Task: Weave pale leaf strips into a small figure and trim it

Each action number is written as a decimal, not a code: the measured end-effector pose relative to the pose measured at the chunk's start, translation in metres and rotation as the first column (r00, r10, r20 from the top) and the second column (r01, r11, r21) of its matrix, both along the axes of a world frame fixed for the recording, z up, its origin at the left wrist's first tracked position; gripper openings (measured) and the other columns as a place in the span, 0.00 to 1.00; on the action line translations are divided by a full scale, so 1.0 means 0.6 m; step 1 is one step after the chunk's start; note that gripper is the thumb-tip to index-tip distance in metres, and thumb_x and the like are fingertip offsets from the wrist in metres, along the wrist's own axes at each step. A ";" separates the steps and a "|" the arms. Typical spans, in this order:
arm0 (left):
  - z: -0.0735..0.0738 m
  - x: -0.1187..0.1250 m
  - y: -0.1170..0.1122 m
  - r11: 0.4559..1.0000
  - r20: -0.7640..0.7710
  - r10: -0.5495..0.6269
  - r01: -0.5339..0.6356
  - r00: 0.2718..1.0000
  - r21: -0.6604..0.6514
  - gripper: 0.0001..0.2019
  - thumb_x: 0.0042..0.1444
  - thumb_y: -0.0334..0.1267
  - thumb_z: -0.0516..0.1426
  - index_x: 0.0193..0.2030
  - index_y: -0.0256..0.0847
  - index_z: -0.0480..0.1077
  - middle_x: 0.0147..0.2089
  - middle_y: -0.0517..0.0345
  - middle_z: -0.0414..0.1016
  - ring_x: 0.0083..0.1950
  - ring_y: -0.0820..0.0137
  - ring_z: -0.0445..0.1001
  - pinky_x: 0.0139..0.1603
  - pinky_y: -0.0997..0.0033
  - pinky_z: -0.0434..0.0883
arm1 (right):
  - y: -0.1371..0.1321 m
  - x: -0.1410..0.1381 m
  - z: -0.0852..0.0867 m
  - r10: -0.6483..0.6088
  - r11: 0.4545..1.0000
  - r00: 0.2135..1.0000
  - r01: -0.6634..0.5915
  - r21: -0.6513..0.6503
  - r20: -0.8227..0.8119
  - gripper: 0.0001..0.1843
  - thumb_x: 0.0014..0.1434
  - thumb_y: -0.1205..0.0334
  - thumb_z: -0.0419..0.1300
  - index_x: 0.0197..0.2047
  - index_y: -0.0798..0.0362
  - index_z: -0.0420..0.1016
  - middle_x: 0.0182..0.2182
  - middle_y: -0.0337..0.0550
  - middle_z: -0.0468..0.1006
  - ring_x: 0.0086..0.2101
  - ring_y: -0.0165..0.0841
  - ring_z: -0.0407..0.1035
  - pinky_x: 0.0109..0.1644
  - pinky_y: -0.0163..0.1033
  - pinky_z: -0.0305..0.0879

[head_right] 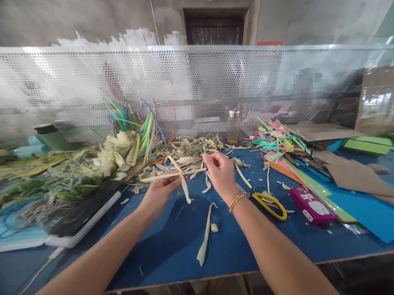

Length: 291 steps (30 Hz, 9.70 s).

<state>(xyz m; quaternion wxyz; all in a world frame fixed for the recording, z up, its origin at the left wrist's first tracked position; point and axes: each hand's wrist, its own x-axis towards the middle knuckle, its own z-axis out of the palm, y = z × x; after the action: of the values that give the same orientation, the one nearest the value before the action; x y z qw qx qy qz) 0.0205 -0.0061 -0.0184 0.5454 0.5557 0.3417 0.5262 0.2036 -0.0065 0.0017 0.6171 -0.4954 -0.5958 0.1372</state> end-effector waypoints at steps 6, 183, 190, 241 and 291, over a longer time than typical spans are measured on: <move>-0.015 -0.005 0.014 0.988 -0.030 0.119 -0.115 0.992 0.107 0.08 0.45 0.39 0.66 0.33 0.40 0.76 0.33 0.57 0.77 0.36 0.68 0.72 0.39 0.69 0.68 | -0.022 -0.042 -0.018 0.258 0.956 0.913 -0.196 -0.216 0.316 0.17 0.55 0.48 0.61 0.24 0.52 0.71 0.23 0.38 0.75 0.26 0.30 0.68 0.32 0.35 0.58; 0.026 -0.016 -0.009 0.937 -0.175 0.197 -0.133 0.965 0.323 0.08 0.46 0.38 0.66 0.35 0.45 0.81 0.40 0.52 0.78 0.43 0.62 0.72 0.42 0.69 0.67 | -0.016 -0.079 -0.044 0.376 0.882 0.827 -0.458 -0.113 -0.418 0.16 0.49 0.49 0.66 0.22 0.52 0.71 0.22 0.35 0.70 0.27 0.30 0.62 0.36 0.36 0.60; 0.014 -0.014 0.004 0.996 0.077 0.087 -0.085 0.993 -0.024 0.14 0.45 0.43 0.67 0.39 0.40 0.81 0.40 0.53 0.78 0.37 0.70 0.71 0.38 0.72 0.67 | -0.027 -0.070 -0.038 0.383 0.919 0.924 -0.383 -0.096 -0.024 0.10 0.62 0.57 0.55 0.37 0.51 0.76 0.31 0.41 0.79 0.33 0.33 0.71 0.40 0.37 0.65; 0.027 -0.038 0.002 0.919 -0.337 -0.065 0.188 0.939 0.346 0.28 0.58 0.35 0.57 0.66 0.43 0.60 0.49 0.52 0.77 0.47 0.67 0.73 0.50 0.68 0.68 | -0.010 -0.038 -0.028 0.273 0.947 0.961 -0.263 -0.185 0.030 0.17 0.47 0.47 0.67 0.35 0.50 0.75 0.35 0.40 0.78 0.38 0.35 0.69 0.46 0.42 0.62; 0.011 -0.006 -0.011 0.992 -0.046 -0.121 0.123 0.992 0.032 0.16 0.48 0.39 0.66 0.44 0.41 0.71 0.32 0.61 0.74 0.33 0.73 0.70 0.35 0.74 0.66 | -0.022 -0.082 -0.047 0.289 0.944 0.902 -0.325 -0.065 -0.320 0.10 0.58 0.52 0.57 0.31 0.49 0.67 0.26 0.37 0.72 0.26 0.31 0.69 0.32 0.37 0.68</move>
<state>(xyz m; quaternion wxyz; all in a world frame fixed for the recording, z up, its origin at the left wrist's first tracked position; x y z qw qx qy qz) 0.0170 -0.0129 -0.0116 0.5591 0.5965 0.3097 0.4854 0.1542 -0.0195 -0.0268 0.6425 -0.4031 -0.5546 0.3422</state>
